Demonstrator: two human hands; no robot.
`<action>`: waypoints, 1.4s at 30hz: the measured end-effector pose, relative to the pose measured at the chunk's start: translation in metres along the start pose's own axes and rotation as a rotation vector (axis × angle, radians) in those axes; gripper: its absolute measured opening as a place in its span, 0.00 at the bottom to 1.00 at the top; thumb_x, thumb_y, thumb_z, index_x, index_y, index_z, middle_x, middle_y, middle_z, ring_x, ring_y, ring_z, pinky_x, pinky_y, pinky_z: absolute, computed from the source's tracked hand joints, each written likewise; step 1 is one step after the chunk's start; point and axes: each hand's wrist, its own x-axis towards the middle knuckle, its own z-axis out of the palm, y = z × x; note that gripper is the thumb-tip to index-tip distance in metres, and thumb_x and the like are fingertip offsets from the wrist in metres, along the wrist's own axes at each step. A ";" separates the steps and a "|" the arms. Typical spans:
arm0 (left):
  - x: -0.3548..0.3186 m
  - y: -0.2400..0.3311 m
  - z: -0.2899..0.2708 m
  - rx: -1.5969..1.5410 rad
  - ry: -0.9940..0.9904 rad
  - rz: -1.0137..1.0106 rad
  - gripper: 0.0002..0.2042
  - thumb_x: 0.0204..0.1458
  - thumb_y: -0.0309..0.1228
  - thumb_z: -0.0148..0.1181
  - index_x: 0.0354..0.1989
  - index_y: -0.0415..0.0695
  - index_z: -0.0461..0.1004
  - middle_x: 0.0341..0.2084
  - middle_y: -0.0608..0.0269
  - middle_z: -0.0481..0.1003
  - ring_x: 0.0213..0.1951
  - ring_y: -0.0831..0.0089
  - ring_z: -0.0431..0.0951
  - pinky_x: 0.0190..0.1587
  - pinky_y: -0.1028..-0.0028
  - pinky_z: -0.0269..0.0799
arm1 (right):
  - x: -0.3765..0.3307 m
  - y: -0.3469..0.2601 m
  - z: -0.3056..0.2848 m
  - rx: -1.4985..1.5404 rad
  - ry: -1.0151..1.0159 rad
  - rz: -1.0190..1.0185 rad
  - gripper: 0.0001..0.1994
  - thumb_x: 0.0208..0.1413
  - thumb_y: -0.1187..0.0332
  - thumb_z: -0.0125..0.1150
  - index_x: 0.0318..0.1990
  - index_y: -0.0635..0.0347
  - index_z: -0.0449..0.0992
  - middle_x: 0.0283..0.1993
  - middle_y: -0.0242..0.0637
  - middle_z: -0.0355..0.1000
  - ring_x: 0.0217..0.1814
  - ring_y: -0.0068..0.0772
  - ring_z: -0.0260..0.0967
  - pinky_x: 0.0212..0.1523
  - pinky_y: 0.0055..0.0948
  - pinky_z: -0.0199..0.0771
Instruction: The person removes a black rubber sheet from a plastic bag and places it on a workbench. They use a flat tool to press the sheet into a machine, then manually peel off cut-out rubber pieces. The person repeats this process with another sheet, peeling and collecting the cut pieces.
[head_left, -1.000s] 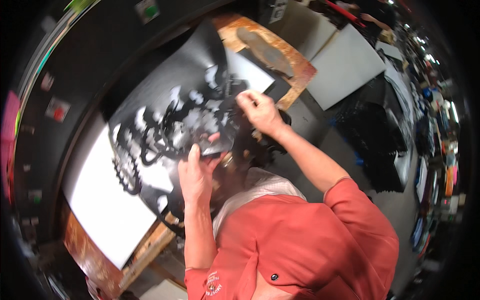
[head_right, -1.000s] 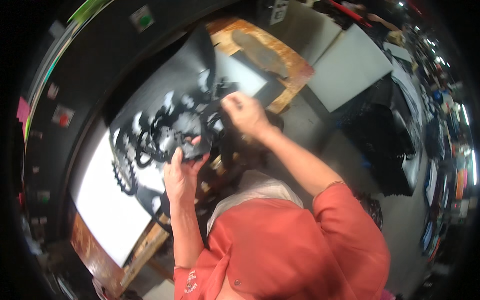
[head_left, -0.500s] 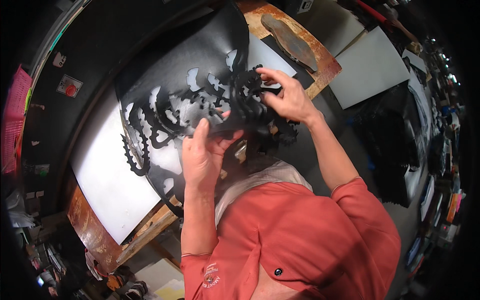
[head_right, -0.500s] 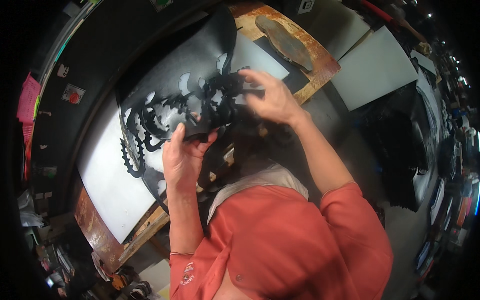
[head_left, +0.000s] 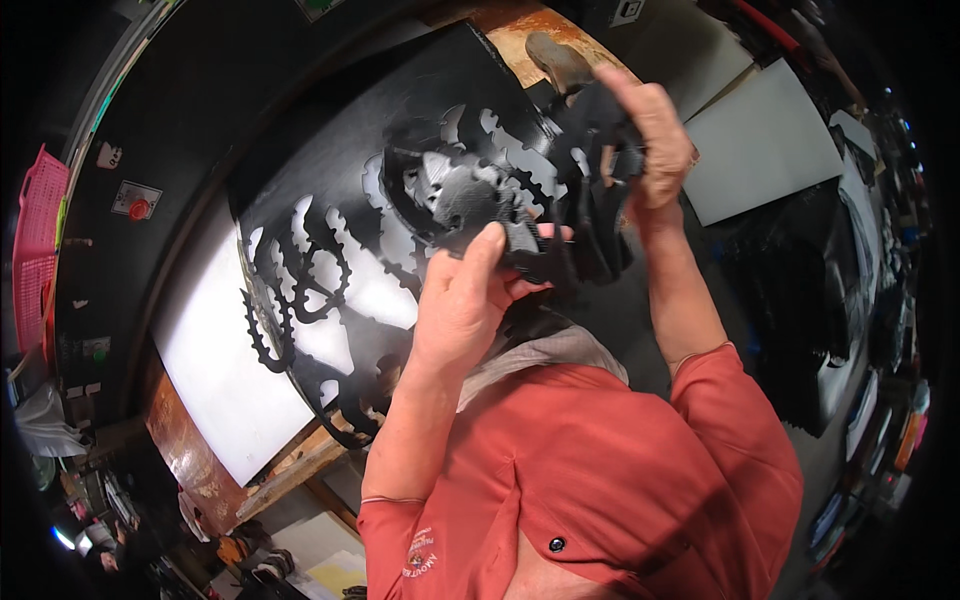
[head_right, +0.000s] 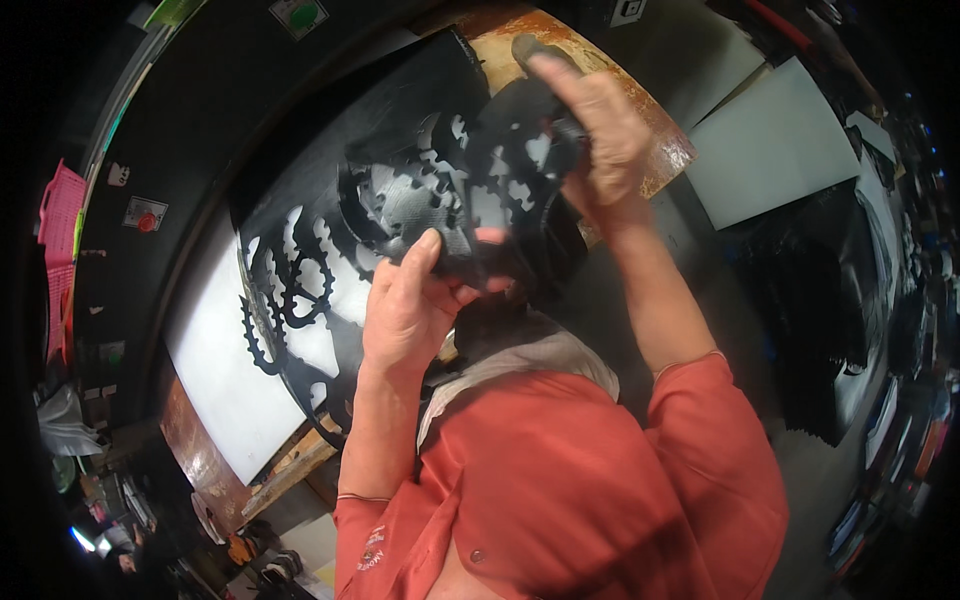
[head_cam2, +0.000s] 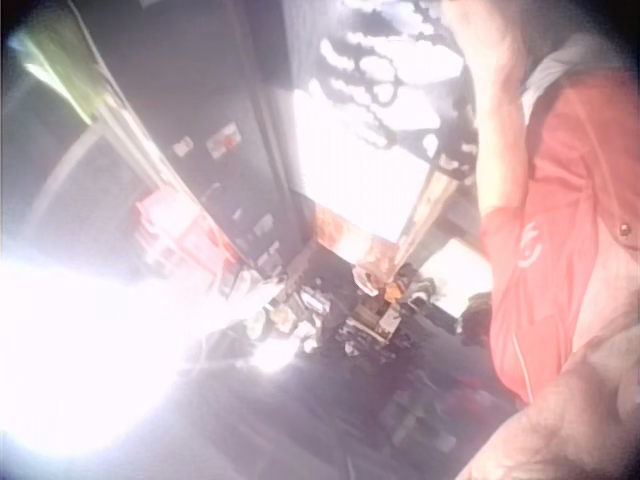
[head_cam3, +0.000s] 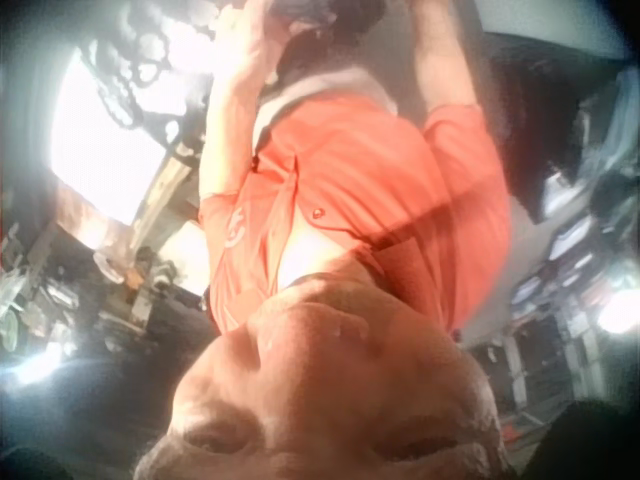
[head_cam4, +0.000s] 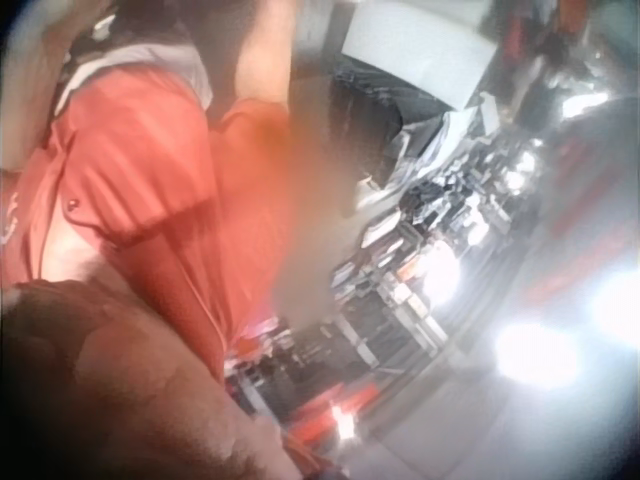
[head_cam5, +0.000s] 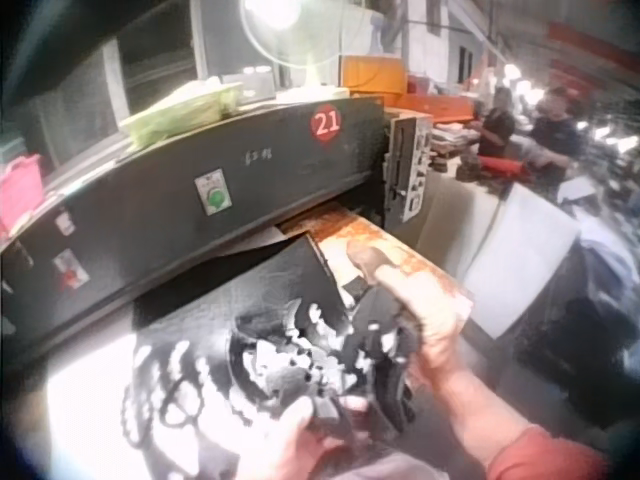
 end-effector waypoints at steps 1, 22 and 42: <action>0.002 -0.001 0.004 -0.065 -0.048 0.019 0.21 0.75 0.35 0.44 0.56 0.25 0.75 0.50 0.46 0.81 0.46 0.63 0.84 0.53 0.62 0.83 | 0.006 -0.003 -0.005 -0.040 0.011 0.003 0.25 0.51 0.80 0.67 0.59 0.56 0.81 0.40 0.36 0.78 0.39 0.32 0.78 0.41 0.29 0.79; -0.130 0.044 -0.059 -0.432 0.148 0.141 0.22 0.72 0.36 0.49 0.66 0.31 0.67 0.58 0.42 0.77 0.56 0.54 0.82 0.58 0.52 0.81 | -0.041 -0.073 0.109 0.429 -0.934 0.305 0.27 0.63 0.79 0.60 0.70 0.57 0.72 0.57 0.43 0.77 0.57 0.34 0.75 0.56 0.29 0.75; -0.593 0.020 -0.190 -0.148 1.095 1.043 0.19 0.71 0.33 0.47 0.60 0.28 0.72 0.59 0.38 0.76 0.59 0.44 0.79 0.65 0.55 0.77 | -0.139 -0.037 0.224 -0.094 -0.802 -0.282 0.09 0.63 0.73 0.61 0.49 0.58 0.81 0.53 0.40 0.76 0.60 0.45 0.71 0.62 0.41 0.69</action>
